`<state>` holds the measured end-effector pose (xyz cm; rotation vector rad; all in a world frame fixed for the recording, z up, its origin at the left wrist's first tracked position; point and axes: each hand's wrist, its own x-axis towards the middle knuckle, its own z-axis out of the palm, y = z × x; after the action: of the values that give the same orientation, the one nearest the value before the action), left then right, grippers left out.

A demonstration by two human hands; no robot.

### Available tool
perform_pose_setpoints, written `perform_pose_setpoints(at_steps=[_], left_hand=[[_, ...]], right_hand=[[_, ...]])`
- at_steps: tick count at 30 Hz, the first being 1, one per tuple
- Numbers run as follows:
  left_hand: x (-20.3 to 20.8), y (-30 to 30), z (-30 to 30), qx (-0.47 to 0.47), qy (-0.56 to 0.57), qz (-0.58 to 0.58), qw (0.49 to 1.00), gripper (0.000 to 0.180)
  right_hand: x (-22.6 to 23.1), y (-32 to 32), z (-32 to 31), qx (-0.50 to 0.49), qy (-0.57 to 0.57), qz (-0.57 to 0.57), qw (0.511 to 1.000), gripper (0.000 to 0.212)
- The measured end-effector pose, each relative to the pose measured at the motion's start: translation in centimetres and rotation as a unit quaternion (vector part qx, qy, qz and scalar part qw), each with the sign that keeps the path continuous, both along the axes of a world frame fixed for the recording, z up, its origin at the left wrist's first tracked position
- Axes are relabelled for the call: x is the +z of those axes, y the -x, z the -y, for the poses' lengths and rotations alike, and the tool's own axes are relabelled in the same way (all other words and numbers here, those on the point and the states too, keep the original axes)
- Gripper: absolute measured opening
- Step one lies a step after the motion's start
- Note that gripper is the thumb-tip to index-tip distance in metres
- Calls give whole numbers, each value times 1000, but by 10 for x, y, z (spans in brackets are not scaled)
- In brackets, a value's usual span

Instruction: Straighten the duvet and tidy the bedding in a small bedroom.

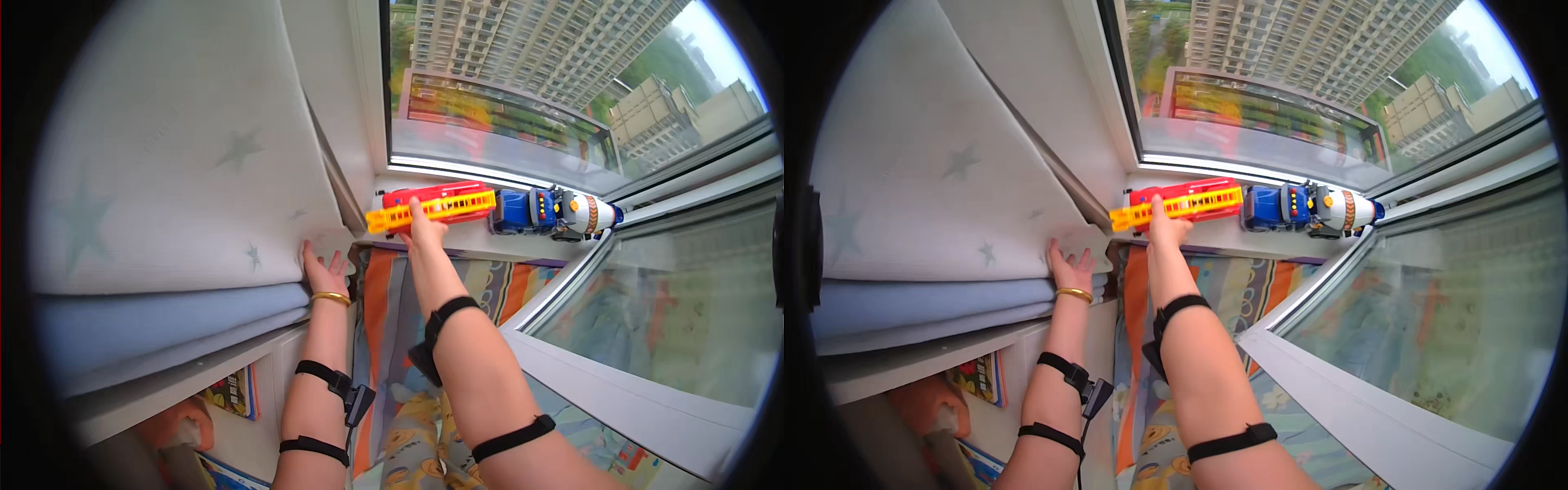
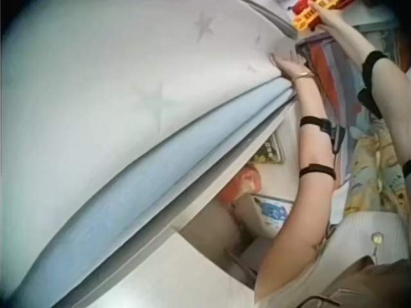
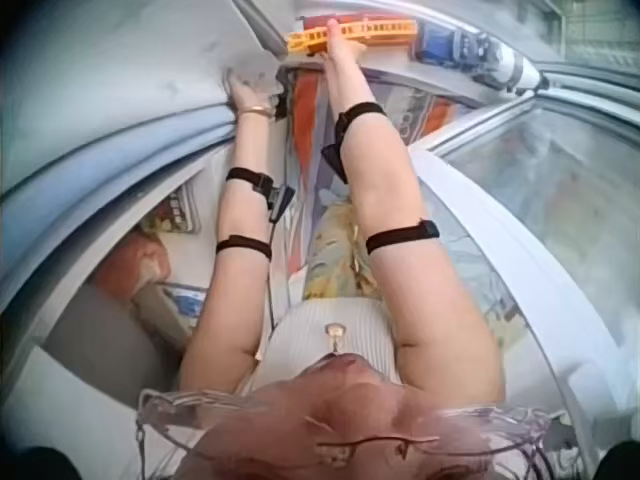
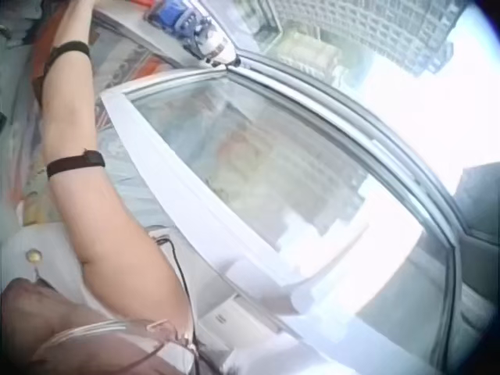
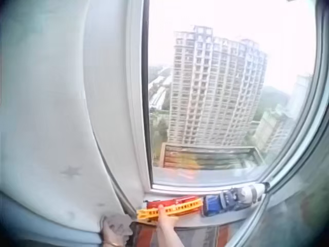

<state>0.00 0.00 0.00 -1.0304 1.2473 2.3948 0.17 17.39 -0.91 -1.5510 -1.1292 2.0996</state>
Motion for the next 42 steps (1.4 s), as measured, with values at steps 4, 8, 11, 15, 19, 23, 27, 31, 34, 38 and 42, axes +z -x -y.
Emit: perform_pose_setpoints(at_steps=[4, 8, 11, 15, 19, 23, 27, 31, 34, 38, 42], left_hand=[[9, -1, 20, -26, -1, -10, 1000, 96], [5, -16, 12, -93, -5, -14, 996, 90], [12, -32, 10, -150, 21, -22, 988, 92], [18, -60, 17, -223, 62, -42, 972, 91], [20, -101, 5, -265, 63, -75, 959, 89], [12, -191, -9, -237, 105, -128, 957, 69], [4, -324, -14, -354, 270, -274, 852, 50], [33, -407, -1, -529, 238, -387, 717, 28], [20, -420, 21, -659, 211, -304, 655, 35], [-48, -453, 33, -674, 139, -32, 725, 38], [-7, -538, -44, -466, -391, 123, 784, 49]], right_hand=[[17, 15, 18, 27, -3, -51, 998, 64], [-19, -34, 15, 165, -75, -73, 981, 57], [-29, -99, 32, 248, -65, -38, 966, 33], [2, -204, 68, 462, -28, 32, 886, 18], [13, -318, 67, 500, -48, 105, 858, 30], [3, -390, 51, 524, -21, 194, 829, 47], [4, -424, 51, 648, -97, 154, 740, 43], [15, -454, 58, 771, -269, -54, 574, 35], [56, -469, 66, 799, -202, 24, 566, 37], [100, -501, 61, 662, -337, 9, 670, 36], [95, -571, 46, 504, -522, -91, 682, 30]])
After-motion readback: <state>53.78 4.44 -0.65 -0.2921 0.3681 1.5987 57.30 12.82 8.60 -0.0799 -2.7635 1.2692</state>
